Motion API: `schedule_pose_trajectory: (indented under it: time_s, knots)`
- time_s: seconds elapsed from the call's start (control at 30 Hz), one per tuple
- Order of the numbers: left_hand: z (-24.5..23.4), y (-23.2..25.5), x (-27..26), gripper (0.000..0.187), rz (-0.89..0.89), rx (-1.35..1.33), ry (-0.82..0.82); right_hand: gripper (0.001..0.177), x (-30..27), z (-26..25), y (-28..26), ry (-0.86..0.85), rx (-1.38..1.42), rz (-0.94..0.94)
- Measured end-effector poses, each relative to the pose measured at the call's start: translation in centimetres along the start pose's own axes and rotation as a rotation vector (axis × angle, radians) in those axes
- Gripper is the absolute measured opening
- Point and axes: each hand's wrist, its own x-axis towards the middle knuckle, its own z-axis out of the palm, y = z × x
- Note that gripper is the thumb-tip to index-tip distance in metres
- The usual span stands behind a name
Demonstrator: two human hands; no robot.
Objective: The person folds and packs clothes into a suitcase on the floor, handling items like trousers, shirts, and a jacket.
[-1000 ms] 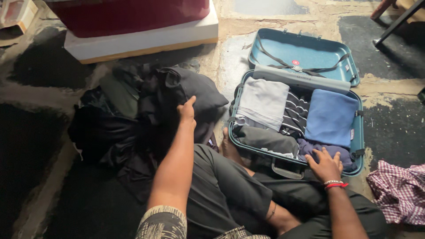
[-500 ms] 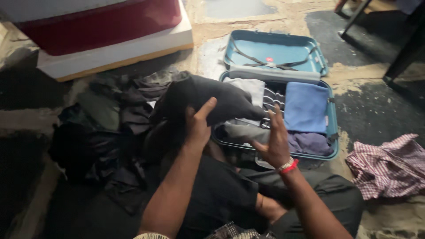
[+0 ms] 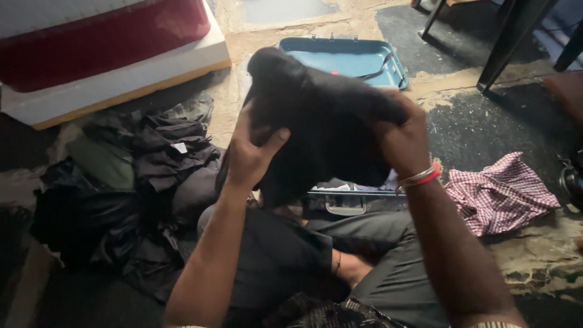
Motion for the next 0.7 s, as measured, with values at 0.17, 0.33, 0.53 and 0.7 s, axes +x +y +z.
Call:
schedule_pose_trajectory:
  time_s: [0.17, 0.33, 0.53, 0.7]
  knots:
    - [-0.7, -4.0, 0.9, 0.109, 0.115, 0.508, 0.091, 0.021, 1.8, -3.6, -4.8, 0.045, 0.068, 0.223]
    - [-0.4, -10.8, 1.2, 0.13, 0.04, 0.26, -0.246, 0.018, 2.3, -5.4, -10.1, -0.206, 0.007, 0.09]
    - [2.1, -14.9, 0.5, 0.079, 0.024, 0.891, -0.446, 0.02, 2.4, -5.7, -12.0, -0.4, -0.026, -0.028]
    - [4.0, -15.3, 0.9, 0.08, 0.751, 1.508, -0.335, 0.034, 5.3, -8.7, -8.8, 0.02, -0.167, 0.095]
